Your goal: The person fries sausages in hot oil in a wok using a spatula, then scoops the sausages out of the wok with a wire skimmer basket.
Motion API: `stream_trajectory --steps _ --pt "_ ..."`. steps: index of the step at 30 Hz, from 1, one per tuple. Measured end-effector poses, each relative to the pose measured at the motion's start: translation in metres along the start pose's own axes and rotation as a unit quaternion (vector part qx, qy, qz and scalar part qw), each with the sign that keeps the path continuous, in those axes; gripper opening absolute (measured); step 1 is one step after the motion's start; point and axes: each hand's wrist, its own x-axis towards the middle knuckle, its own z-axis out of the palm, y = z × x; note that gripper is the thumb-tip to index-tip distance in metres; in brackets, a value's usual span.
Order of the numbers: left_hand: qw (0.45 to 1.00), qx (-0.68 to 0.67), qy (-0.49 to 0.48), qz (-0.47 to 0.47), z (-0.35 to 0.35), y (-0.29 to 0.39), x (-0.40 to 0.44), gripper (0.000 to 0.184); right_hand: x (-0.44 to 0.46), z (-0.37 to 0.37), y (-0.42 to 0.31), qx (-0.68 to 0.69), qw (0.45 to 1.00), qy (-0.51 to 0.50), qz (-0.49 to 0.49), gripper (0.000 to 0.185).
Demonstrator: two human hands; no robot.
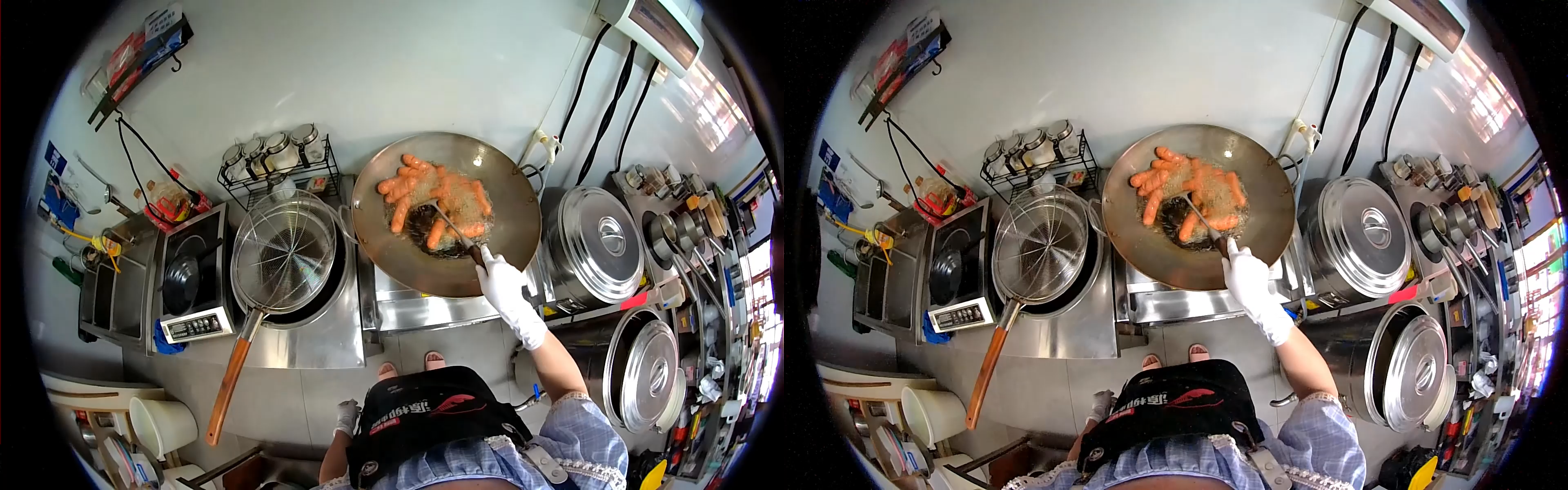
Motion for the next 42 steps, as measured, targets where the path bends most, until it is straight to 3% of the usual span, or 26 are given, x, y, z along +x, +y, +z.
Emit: stream_trajectory --steps 7,10,15,17,25,29,31,34,40,42 --pt "0.999 0.026 -0.026 -0.026 -0.003 0.000 -0.003 0.018 0.027 0.014 0.024 -0.119 0.990 0.062 -0.043 0.037" --pt "1.000 0.012 -0.006 -0.020 -0.001 0.003 -0.002 0.019 0.016 0.005 0.038 -0.225 0.972 0.040 -0.051 0.041" --pt "1.000 0.002 -0.013 -0.014 -0.001 0.005 0.001 0.020 -0.021 -0.007 0.067 -0.208 0.975 0.038 -0.064 0.043" --pt "1.000 0.004 -0.013 -0.012 0.000 0.008 -0.002 0.020 -0.040 -0.020 0.067 -0.236 0.971 -0.007 -0.048 0.042" --pt "0.999 -0.003 -0.038 0.002 0.002 0.014 0.000 0.019 -0.074 -0.058 0.038 -0.047 0.994 -0.100 -0.015 0.049" --pt "1.000 -0.004 -0.029 -0.006 0.003 0.018 0.003 0.020 -0.061 -0.037 0.031 0.101 0.992 -0.055 -0.054 0.049" --pt "1.000 -0.012 -0.026 -0.007 0.000 0.017 0.003 0.020 -0.044 -0.034 0.013 0.134 0.986 -0.102 -0.016 0.049" --pt "0.998 0.050 -0.040 0.014 -0.006 0.011 0.006 0.029 -0.019 -0.016 -0.002 0.135 0.988 -0.065 -0.026 0.047" --pt "1.000 -0.003 -0.018 -0.020 -0.006 0.006 0.003 0.022 0.028 0.021 0.009 -0.060 0.994 0.066 -0.059 0.043" --pt "1.000 0.005 -0.015 -0.024 -0.007 0.004 0.003 0.023 0.035 0.021 0.019 -0.121 0.990 0.060 -0.048 0.039"
